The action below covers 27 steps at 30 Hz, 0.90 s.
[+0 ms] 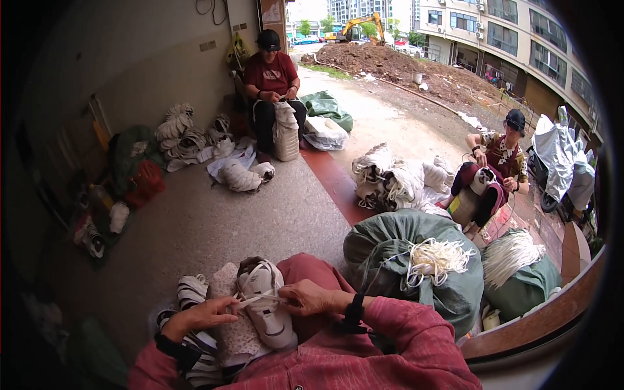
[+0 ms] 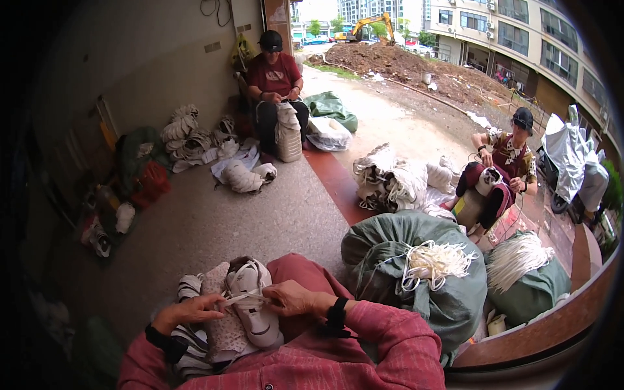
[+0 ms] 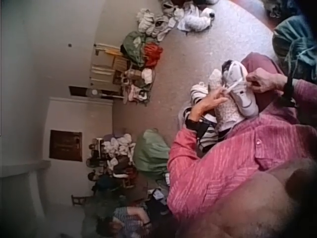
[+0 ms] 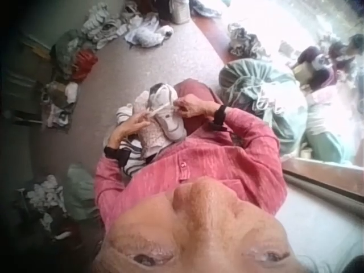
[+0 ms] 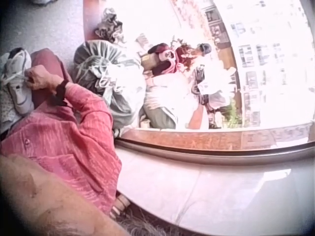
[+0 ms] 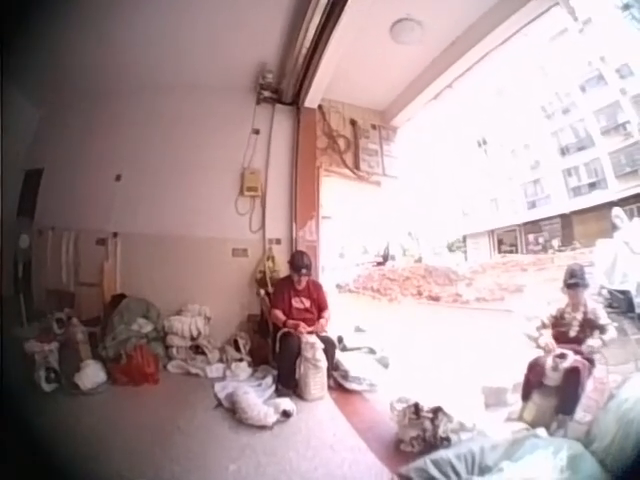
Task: Lacing white shoes with white shoelaces in a warehouse or assembly area.
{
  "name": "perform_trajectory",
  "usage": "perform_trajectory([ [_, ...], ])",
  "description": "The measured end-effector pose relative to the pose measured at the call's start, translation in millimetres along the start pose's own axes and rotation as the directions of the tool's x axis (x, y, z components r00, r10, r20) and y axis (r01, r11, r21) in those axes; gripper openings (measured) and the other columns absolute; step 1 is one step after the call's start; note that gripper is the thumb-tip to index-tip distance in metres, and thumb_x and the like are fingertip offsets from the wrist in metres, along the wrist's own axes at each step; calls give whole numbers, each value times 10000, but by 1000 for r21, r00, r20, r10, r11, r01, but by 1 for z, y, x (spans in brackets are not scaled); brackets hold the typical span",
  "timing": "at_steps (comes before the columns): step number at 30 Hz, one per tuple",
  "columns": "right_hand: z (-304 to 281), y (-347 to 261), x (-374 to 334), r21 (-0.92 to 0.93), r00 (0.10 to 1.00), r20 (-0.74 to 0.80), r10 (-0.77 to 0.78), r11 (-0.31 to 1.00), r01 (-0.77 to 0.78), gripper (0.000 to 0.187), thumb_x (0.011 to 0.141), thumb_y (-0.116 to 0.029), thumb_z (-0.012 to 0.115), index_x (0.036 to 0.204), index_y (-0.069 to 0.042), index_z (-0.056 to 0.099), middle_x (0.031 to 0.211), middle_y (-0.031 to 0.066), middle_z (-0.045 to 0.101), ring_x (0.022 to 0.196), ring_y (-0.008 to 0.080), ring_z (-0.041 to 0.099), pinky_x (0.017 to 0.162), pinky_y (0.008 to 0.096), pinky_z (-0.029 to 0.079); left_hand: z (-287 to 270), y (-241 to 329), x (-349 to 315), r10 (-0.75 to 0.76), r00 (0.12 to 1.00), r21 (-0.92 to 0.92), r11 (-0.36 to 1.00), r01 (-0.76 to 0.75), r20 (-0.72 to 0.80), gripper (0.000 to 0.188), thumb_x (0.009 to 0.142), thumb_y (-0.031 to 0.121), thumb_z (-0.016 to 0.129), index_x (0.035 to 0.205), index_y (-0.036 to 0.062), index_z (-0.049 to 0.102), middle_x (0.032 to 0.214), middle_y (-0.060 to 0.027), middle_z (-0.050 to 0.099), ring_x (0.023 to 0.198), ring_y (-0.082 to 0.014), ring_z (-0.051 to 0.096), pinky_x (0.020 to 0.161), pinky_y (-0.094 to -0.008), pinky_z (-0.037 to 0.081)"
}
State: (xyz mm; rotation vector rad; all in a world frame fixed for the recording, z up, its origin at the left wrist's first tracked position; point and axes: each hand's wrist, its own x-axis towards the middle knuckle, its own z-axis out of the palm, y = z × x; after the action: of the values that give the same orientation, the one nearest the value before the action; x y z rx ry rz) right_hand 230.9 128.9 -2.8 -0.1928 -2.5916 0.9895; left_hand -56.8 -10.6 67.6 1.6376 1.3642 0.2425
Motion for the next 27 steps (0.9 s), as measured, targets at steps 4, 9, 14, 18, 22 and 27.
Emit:
perform_trajectory([
  [4, -6, -6, 6, 5, 999, 11, -42, 999, 42, 235, 858, -263, 595, 942, -49, 543, 751, 166, 590, 706, 361, 607, 624, 445, 458, 0, -8, -1, -158, 987, -256, 953, 162, 34, 405, 929, 245, 646, 1260, 44, 529, 1041, -31, 627, 935, -114, 587, 814, -268, 476],
  [9, -24, 6, 15, 247, 979, -19, 203, 950, -192, 389, 897, -382, 597, 1110, -57, 584, 784, 151, 593, 735, 300, 612, 664, 400, 464, -9, 1, 5, -145, 982, -323, 941, 98, -123, 292, 907, 206, 668, 1157, 62, 629, 946, -4, 639, 757, -52, 568, 663, -210, 467],
  [14, -25, 44, 44, 293, 882, -241, 404, 897, -331, 435, 982, -413, 482, 1196, -45, 572, 971, 185, 618, 908, 260, 625, 804, 358, 494, -13, -2, 50, -3, 808, -187, 973, -133, -589, 362, 880, 245, 687, 1177, 49, 625, 1007, -59, 646, 869, -116, 597, 763, -265, 498],
  [18, -14, 40, 65, 91, 940, -59, 337, 939, -331, 491, 1020, -410, 310, 1247, -31, 524, 1168, 184, 602, 1054, 384, 586, 883, 435, 461, -11, -27, 101, -8, 797, -206, 967, -147, -604, 428, 883, 295, 664, 1195, 11, 595, 1073, -110, 616, 973, -180, 579, 850, -316, 479],
  [22, -7, 43, 69, -123, 965, -119, 235, 961, -249, 500, 1025, -415, 285, 1233, -29, 525, 1163, 213, 611, 1068, 393, 579, 893, 441, 447, -12, -61, 136, -57, 831, -360, 916, -177, -553, 443, 902, 308, 629, 1198, -16, 569, 1109, -125, 596, 1011, -194, 565, 883, -317, 461],
  [27, -12, 33, 65, 17, 953, -131, 275, 961, -275, 527, 1017, -448, 306, 1249, -33, 533, 1130, 222, 631, 1046, 383, 596, 899, 416, 456, -9, -63, 140, -110, 897, -507, 851, -138, -428, 404, 917, 278, 610, 1202, -5, 562, 1117, -110, 595, 1019, -179, 562, 880, -295, 461],
])
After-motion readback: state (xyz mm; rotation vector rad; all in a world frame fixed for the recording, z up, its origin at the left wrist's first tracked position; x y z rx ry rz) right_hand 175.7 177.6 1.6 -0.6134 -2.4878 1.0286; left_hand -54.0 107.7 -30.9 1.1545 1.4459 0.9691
